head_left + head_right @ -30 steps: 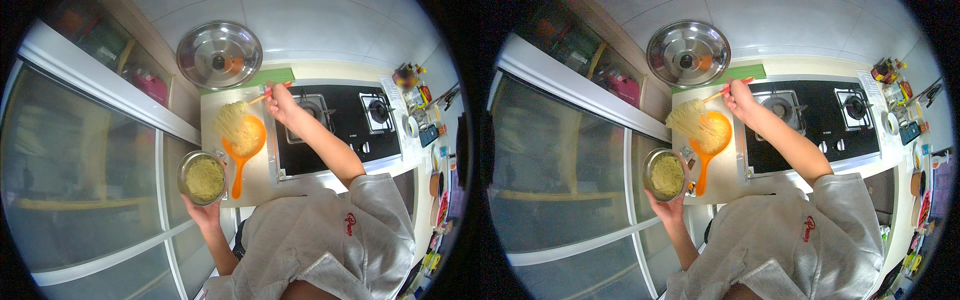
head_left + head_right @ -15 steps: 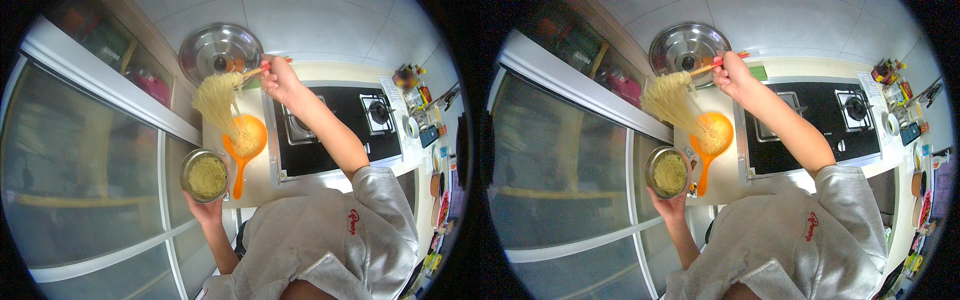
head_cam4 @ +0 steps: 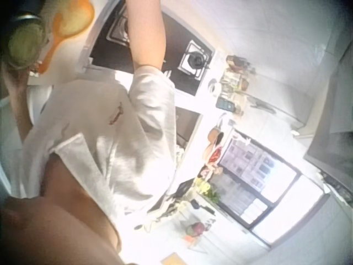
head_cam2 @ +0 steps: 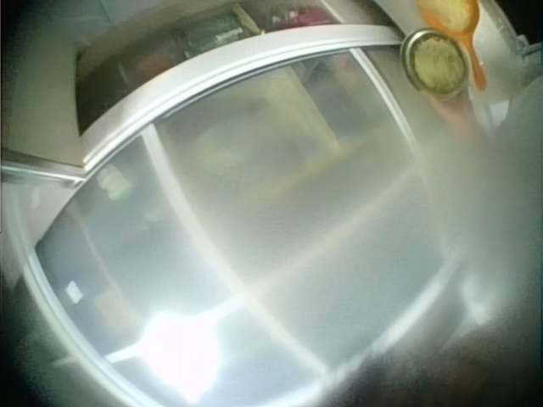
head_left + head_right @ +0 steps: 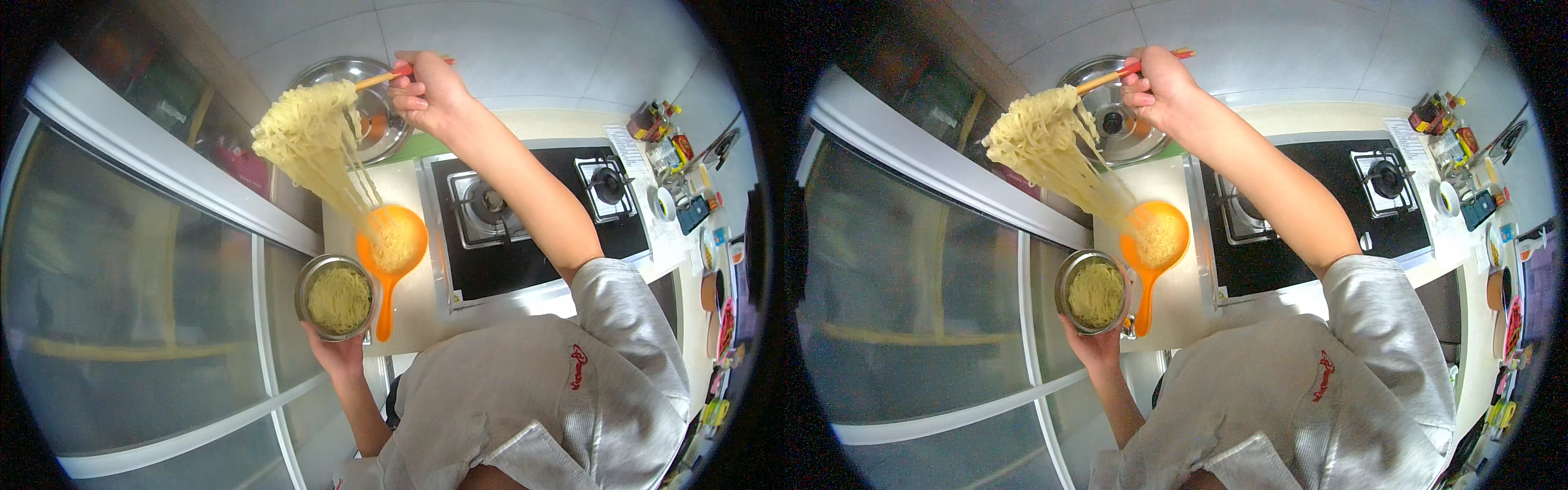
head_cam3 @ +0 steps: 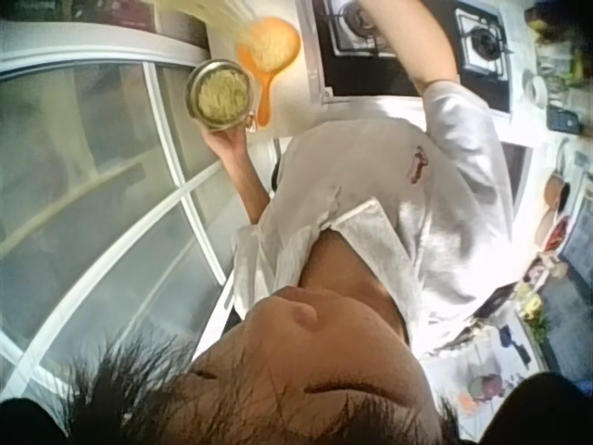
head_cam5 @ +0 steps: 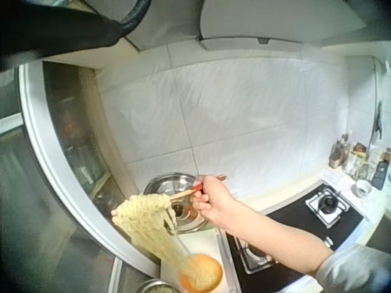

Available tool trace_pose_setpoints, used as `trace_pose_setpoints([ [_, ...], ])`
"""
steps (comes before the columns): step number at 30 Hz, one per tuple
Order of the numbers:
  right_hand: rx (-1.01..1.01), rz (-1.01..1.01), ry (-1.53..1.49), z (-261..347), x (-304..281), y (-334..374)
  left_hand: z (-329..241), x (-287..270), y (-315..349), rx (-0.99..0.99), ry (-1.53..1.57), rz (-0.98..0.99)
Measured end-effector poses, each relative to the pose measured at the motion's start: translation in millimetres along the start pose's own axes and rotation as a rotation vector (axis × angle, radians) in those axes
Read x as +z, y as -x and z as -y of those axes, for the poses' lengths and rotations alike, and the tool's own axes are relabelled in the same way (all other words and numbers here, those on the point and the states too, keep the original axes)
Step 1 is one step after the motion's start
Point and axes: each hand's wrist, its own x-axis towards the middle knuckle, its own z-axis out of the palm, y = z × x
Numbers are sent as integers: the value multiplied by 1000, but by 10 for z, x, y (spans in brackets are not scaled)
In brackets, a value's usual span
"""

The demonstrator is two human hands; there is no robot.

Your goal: The person transfers cooked noodles from a metal bowl into a white bowl using chopsticks. They then rinse an orange strainer under running water at the sink and place it on the counter.

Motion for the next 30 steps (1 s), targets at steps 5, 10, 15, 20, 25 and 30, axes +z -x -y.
trace_pose_setpoints([
  [5,-20,16,-32,137,108,-41,5,35,4,-16,-29,1],
  [10,-42,57,-60,330,151,-206,9,22,-52,-19,-15,31],
  [15,-29,114,-92,440,295,-311,14,23,-59,-5,-15,2],
  [20,-2,155,-120,504,291,-358,11,62,-70,-11,-38,6],
  [25,-72,82,-25,425,176,-286,27,46,-84,-3,-13,8],
  [30,-100,-5,59,151,-72,9,9,112,-29,8,-22,-10],
])
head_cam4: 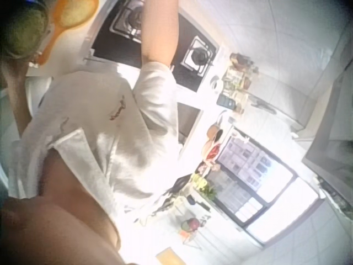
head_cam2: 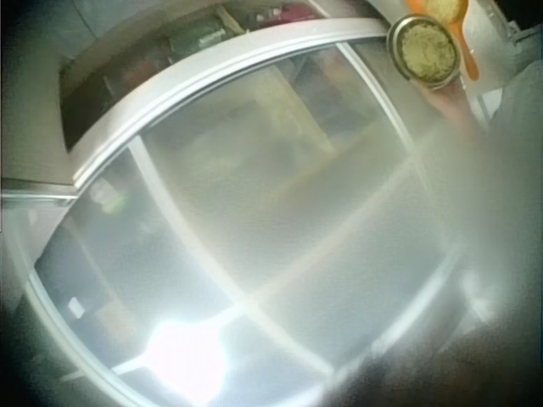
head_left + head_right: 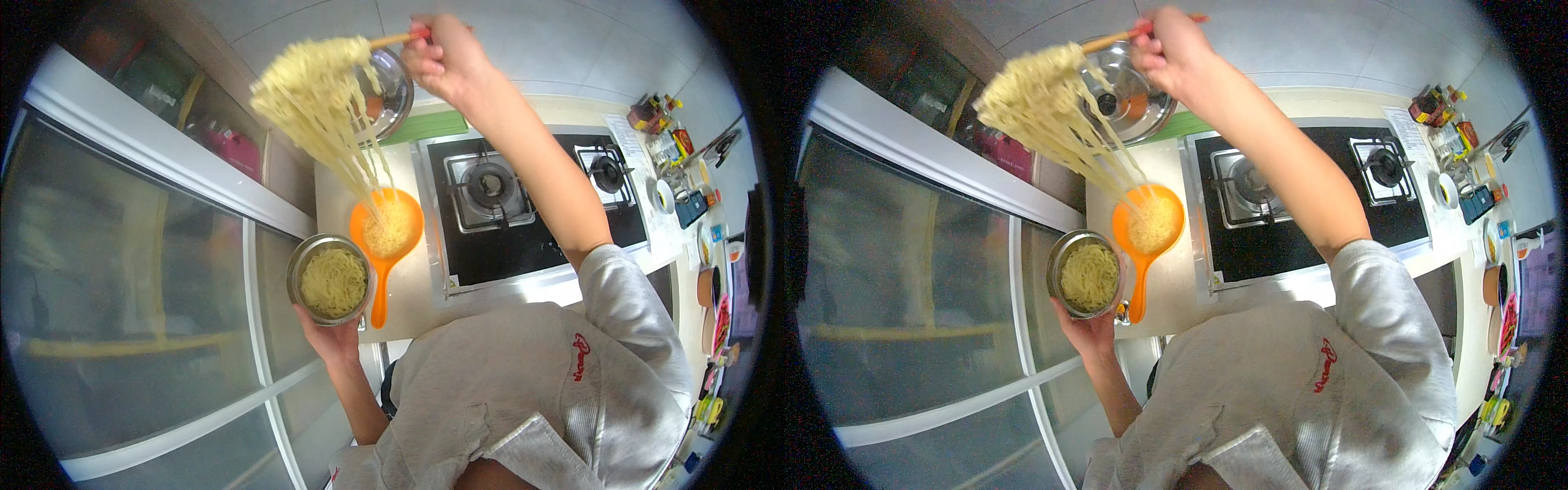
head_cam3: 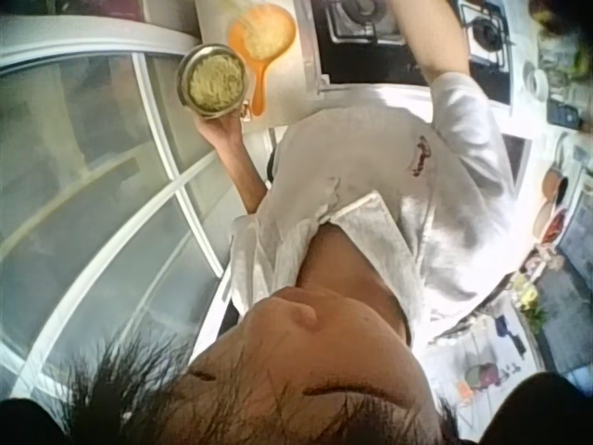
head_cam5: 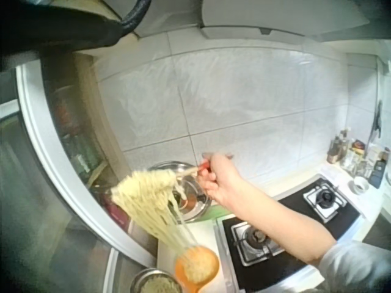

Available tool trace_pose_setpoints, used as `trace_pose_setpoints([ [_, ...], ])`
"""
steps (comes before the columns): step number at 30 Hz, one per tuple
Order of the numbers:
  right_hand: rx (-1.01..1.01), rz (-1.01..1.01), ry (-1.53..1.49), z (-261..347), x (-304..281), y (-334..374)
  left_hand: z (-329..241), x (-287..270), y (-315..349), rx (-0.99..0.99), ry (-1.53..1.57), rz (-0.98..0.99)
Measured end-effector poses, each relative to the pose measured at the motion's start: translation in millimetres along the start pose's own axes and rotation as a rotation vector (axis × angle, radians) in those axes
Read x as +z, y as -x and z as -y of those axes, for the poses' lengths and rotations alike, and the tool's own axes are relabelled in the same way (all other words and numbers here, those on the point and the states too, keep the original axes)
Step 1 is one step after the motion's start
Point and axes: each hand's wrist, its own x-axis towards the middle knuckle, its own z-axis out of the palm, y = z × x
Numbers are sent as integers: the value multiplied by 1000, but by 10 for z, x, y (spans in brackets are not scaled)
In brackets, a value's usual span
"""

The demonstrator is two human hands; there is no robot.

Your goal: The person transfers cooked noodles from a metal bowl into a white bowl using chopsticks. They then rinse an orange strainer under running water at the sink and place it on the counter.

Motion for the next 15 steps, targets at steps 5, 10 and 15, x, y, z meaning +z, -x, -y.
trace_pose_setpoints([
  [5,66,-44,73,-283,-335,121,-4,8,34,-4,-31,-13],
  [10,138,-206,57,-587,-506,171,-28,-36,-6,-20,64,33],
  [15,169,-143,5,-598,-491,124,-14,-62,-59,3,22,30],
])
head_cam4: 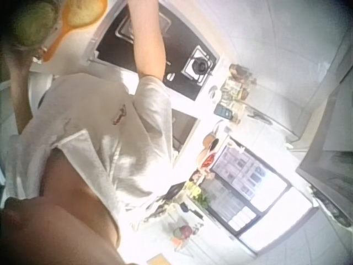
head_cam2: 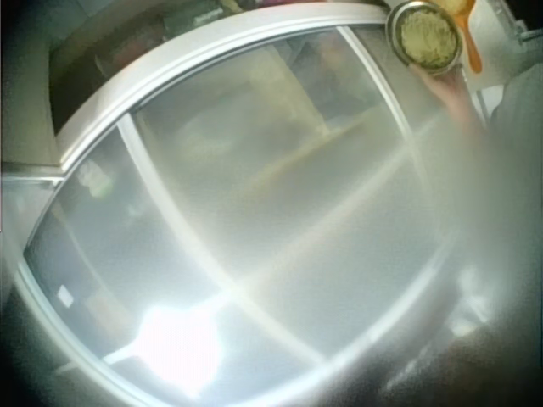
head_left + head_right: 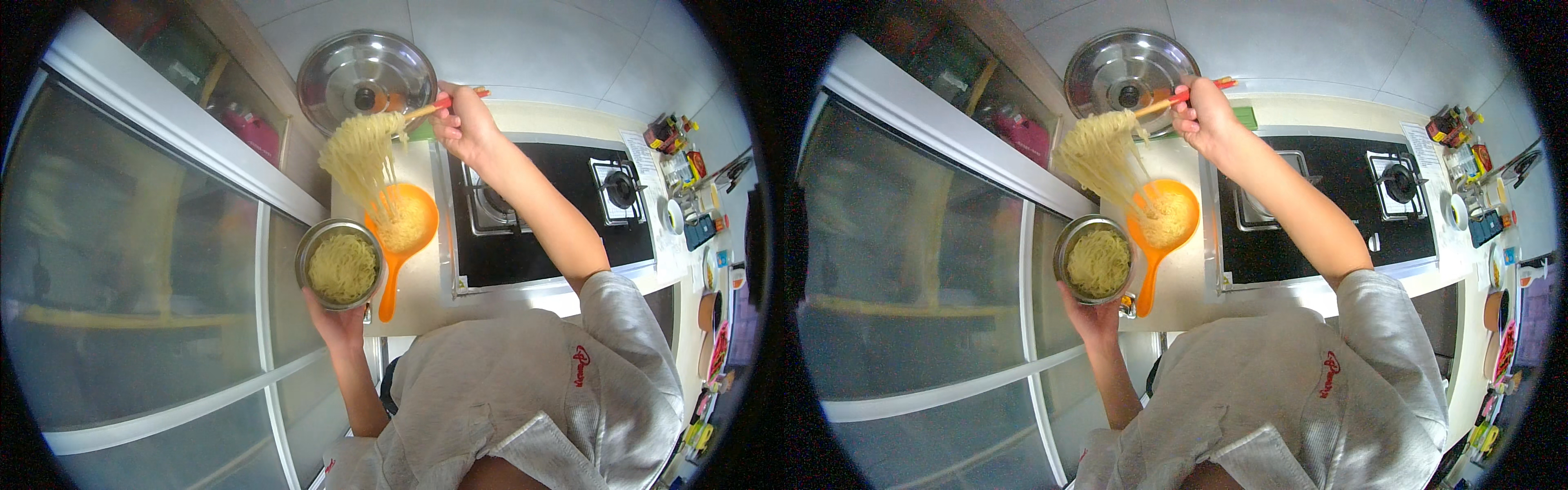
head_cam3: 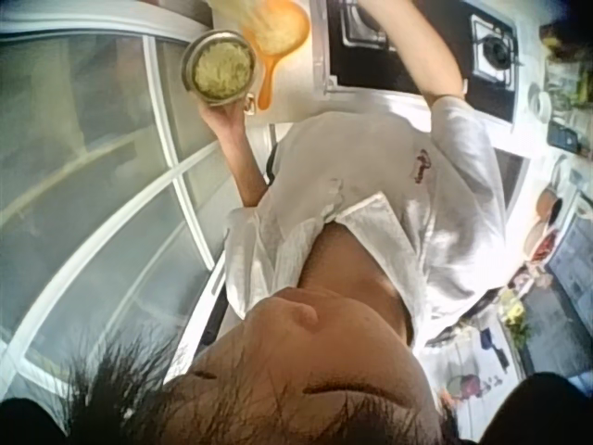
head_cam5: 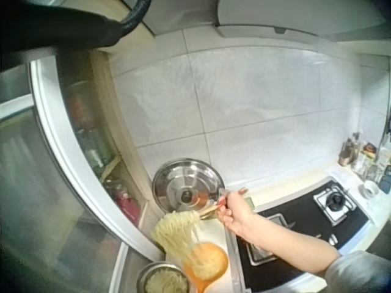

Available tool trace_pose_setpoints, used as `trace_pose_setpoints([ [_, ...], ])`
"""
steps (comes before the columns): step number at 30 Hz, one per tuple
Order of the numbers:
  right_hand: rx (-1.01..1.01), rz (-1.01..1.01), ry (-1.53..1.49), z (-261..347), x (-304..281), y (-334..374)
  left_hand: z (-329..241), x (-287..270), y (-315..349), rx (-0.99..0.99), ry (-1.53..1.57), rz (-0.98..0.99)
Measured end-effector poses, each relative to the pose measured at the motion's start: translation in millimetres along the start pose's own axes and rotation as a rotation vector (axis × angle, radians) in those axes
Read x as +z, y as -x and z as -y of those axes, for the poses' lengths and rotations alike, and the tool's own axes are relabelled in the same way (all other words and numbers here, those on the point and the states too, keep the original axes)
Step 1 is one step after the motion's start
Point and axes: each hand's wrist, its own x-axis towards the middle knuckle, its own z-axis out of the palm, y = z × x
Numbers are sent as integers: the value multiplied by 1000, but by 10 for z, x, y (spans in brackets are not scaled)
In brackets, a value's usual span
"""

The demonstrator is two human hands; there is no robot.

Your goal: The person transfers cooked noodles from a metal bowl into a white bowl using chopsticks. They then rinse an orange strainer under running water at the sink and place it on the counter.

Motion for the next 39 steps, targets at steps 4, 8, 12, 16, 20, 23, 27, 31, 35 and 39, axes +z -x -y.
trace_pose_setpoints([
  [4,-55,40,1,186,230,26,40,-49,-44,43,-57,-47],
  [8,-123,143,-5,463,503,35,51,22,-26,74,-72,-50],
  [12,-224,156,-53,692,830,103,38,78,-17,82,-91,-59],
  [16,-163,291,-78,981,876,-179,41,82,-40,39,-87,-37],
  [20,-198,305,-161,1171,1067,-174,72,-40,-99,26,-77,0],
  [23,-186,337,-176,1221,1184,-197,62,24,-58,43,-84,-45],
  [27,-228,347,-158,1443,1290,-88,85,119,-109,28,-89,-14],
  [31,-262,365,-160,1508,1418,-100,68,139,-110,36,-109,-25],
  [35,-277,352,-169,1560,1521,-78,63,154,-108,36,-107,-7],
  [39,-289,321,-155,1618,1564,-85,79,166,-105,34,-111,-7],
])
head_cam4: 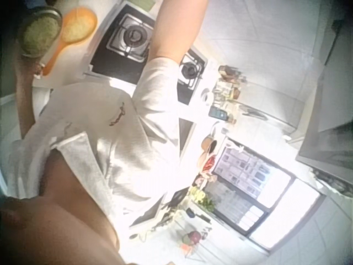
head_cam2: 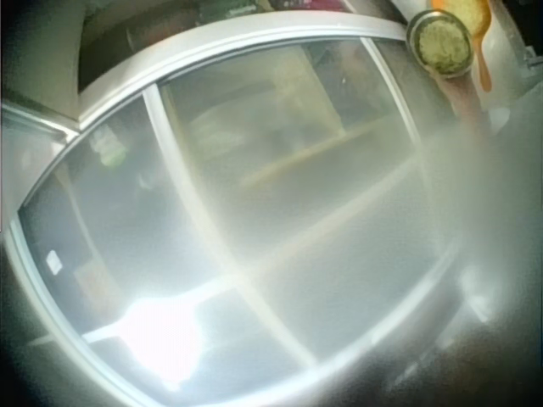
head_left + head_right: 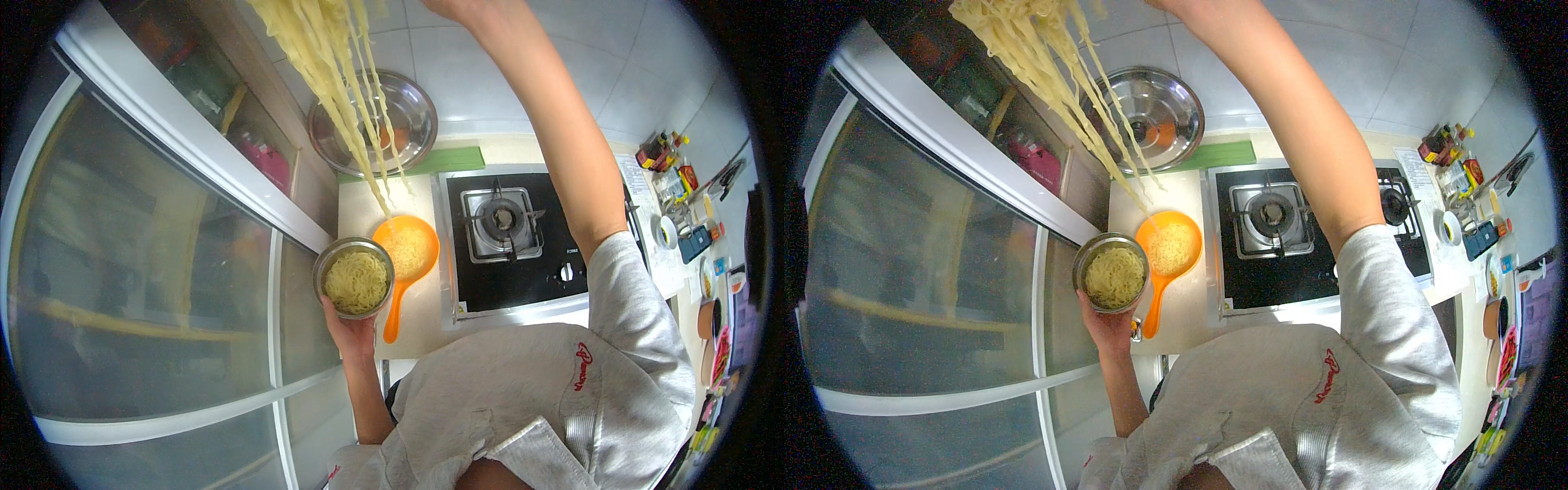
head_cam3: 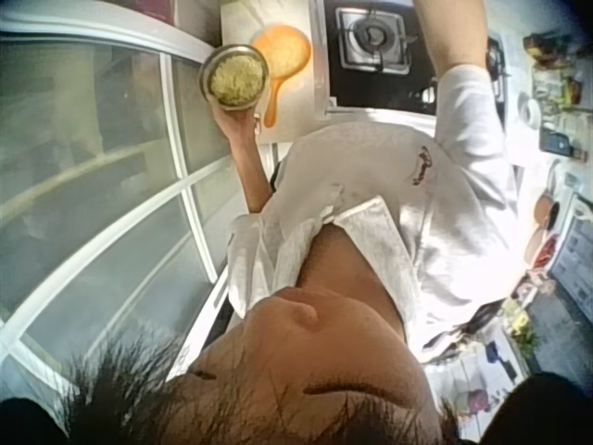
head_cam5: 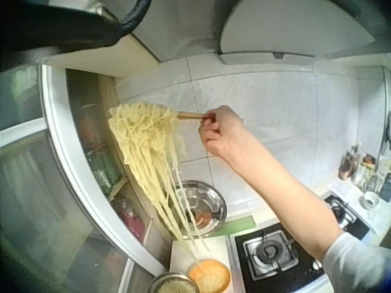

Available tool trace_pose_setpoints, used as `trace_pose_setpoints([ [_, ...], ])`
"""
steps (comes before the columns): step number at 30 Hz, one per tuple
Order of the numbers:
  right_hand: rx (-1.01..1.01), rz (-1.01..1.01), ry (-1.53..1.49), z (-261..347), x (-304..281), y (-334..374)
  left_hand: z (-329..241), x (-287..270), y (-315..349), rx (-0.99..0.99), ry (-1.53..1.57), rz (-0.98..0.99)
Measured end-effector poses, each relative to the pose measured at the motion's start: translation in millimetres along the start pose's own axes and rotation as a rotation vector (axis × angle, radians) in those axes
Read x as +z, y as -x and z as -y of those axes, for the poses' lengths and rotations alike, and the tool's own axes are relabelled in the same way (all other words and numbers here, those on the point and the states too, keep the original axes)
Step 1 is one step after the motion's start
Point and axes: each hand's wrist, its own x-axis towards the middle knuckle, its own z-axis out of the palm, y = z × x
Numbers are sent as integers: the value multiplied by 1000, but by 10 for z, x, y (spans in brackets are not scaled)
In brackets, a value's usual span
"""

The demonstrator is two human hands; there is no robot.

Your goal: The person transfers cooked noodles from a metal bowl into a white bowl using chopsticks. They then rinse an orange strainer under running water at the sink and place it on the counter.

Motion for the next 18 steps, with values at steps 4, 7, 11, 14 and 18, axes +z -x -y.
trace_pose_setpoints([
  [4,22,28,-4,38,47,-10,15,-43,-18,3,22,12],
  [7,6,43,-8,59,115,-3,10,-63,-36,0,16,15],
  [11,-5,68,-9,108,222,0,8,-39,-40,9,23,-9],
  [14,-31,87,6,151,281,-31,18,-41,-67,3,53,25],
  [18,-78,101,16,191,352,-53,43,-105,-106,-14,47,25],
])
